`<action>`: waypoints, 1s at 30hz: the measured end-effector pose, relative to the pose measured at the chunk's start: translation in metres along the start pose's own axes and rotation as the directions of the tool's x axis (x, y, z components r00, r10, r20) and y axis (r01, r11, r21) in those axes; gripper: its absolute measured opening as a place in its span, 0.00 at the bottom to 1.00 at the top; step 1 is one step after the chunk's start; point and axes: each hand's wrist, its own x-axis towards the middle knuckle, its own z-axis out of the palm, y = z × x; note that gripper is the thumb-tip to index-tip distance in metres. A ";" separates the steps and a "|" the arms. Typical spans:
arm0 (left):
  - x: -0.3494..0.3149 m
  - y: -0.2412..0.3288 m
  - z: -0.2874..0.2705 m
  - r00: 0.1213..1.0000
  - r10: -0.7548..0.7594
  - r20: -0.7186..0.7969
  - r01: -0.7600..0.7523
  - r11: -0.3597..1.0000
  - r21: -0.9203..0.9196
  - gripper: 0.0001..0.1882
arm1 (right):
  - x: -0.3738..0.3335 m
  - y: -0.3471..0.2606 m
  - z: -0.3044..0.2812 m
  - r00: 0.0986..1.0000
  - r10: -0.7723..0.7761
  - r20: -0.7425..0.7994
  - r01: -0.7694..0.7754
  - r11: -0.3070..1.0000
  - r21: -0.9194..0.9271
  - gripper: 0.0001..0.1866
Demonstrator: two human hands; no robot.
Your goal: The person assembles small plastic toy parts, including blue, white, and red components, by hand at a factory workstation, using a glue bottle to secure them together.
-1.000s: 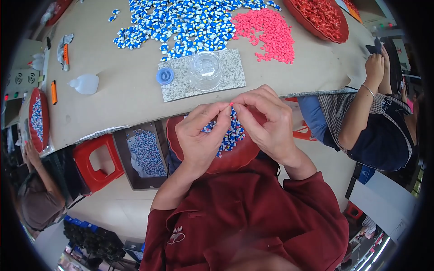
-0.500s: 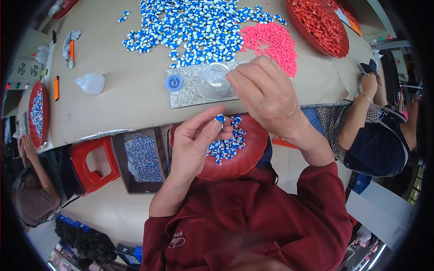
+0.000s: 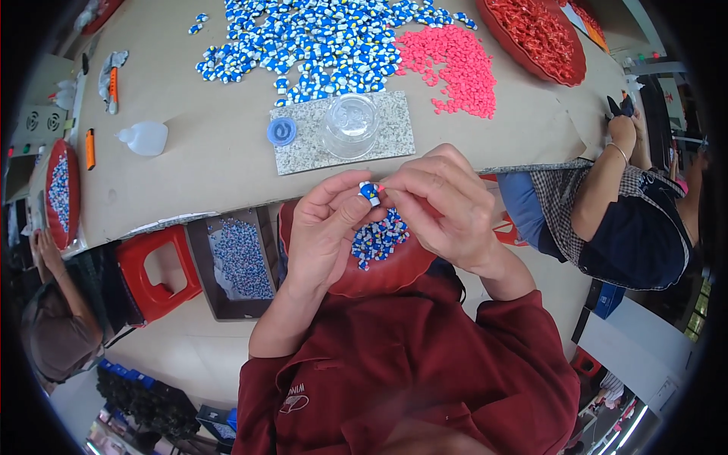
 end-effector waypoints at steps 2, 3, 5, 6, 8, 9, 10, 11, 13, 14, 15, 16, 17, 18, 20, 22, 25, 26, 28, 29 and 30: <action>0.000 -0.002 0.001 1.000 0.003 -0.024 -0.003 1.000 0.001 0.16 | -0.004 0.002 0.001 1.000 -0.002 -0.007 0.002 1.000 -0.002 0.12; 0.000 -0.003 0.001 1.000 0.003 -0.025 -0.003 1.000 0.003 0.16 | -0.005 0.003 0.002 1.000 -0.029 -0.002 0.029 0.999 -0.039 0.12; -0.001 -0.005 0.002 0.999 0.034 -0.042 -0.032 0.999 0.033 0.15 | -0.007 0.002 0.003 0.999 -0.054 0.003 0.054 0.996 -0.075 0.13; -0.001 -0.007 0.001 0.999 0.033 -0.044 -0.031 0.999 0.034 0.15 | -0.009 -0.001 0.004 0.997 -0.074 0.015 0.075 0.990 -0.122 0.15; -0.002 -0.010 0.001 0.990 0.124 -0.072 -0.115 0.985 0.126 0.14 | -0.014 -0.005 0.007 0.996 -0.091 0.027 0.094 0.981 -0.170 0.18; -0.001 -0.010 0.001 0.990 0.121 -0.070 -0.111 0.986 0.127 0.14 | -0.018 -0.006 0.011 0.994 -0.102 0.029 0.106 0.970 -0.221 0.19; -0.001 -0.010 0.001 0.984 0.153 -0.089 -0.135 0.975 0.178 0.14 | -0.022 -0.006 0.014 0.993 -0.112 0.032 0.116 0.955 -0.272 0.22; 0.000 -0.010 0.001 0.977 0.184 -0.104 -0.156 0.961 0.228 0.14 | -0.025 -0.006 0.016 0.994 -0.108 0.029 0.112 0.954 -0.278 0.22; -0.001 -0.009 -0.001 0.981 0.151 -0.124 -0.109 0.951 0.290 0.13 | -0.031 -0.004 0.016 0.994 -0.100 0.033 0.105 0.954 -0.280 0.23; -0.003 -0.008 -0.003 0.981 0.126 -0.149 -0.066 0.933 0.354 0.13 | -0.031 -0.006 0.014 0.998 -0.045 0.046 0.054 0.974 -0.219 0.19; -0.005 -0.008 -0.007 0.984 0.116 -0.138 -0.061 0.935 0.351 0.13 | -0.033 -0.002 0.011 0.998 -0.040 0.041 0.049 0.971 -0.232 0.19; -0.009 -0.007 -0.010 0.985 0.107 -0.137 -0.016 0.841 0.541 0.12 | -0.034 0.006 0.005 0.991 0.041 0.129 -0.028 0.995 -0.100 0.18; -0.013 -0.008 -0.012 0.986 0.100 -0.135 0.026 0.706 0.708 0.12 | -0.035 0.014 -0.002 0.969 0.108 0.224 -0.117 0.993 0.027 0.16; -0.016 -0.009 -0.013 0.978 0.083 -0.190 0.102 0.606 0.789 0.11 | -0.033 0.022 -0.010 0.956 0.181 0.232 -0.167 0.983 -0.077 0.11; -0.019 -0.009 -0.027 0.990 0.127 -0.058 0.011 0.342 0.940 0.11 | -0.025 0.040 -0.024 0.955 0.265 0.131 -0.234 0.949 -0.214 0.09; -0.021 -0.010 -0.030 0.984 0.149 0.097 -0.098 0.001 0.995 0.11 | -0.017 0.055 -0.031 0.943 0.333 0.022 -0.307 0.891 -0.334 0.08; -0.026 0.000 -0.018 0.986 0.109 0.123 -0.121 -0.022 0.992 0.11 | -0.005 0.071 -0.032 0.911 0.411 -0.023 -0.398 0.865 -0.305 0.05; -0.027 0.008 -0.012 0.986 0.118 0.117 -0.114 -0.036 0.993 0.11 | -0.002 0.074 -0.032 0.927 0.374 -0.025 -0.359 0.867 -0.345 0.06; -0.025 0.030 -0.003 0.990 0.075 0.116 -0.125 0.117 0.985 0.10 | 0.000 0.084 -0.027 0.944 0.329 -0.023 -0.311 0.866 -0.392 0.06; -0.021 0.043 0.000 0.990 0.092 0.105 -0.114 0.095 0.989 0.10 | 0.000 0.086 -0.029 0.948 0.317 -0.020 -0.302 0.880 -0.366 0.06; -0.013 0.058 0.003 0.980 0.194 0.051 -0.066 0.068 0.996 0.09 | 0.001 0.085 -0.031 0.935 0.354 0.006 -0.326 0.866 -0.379 0.06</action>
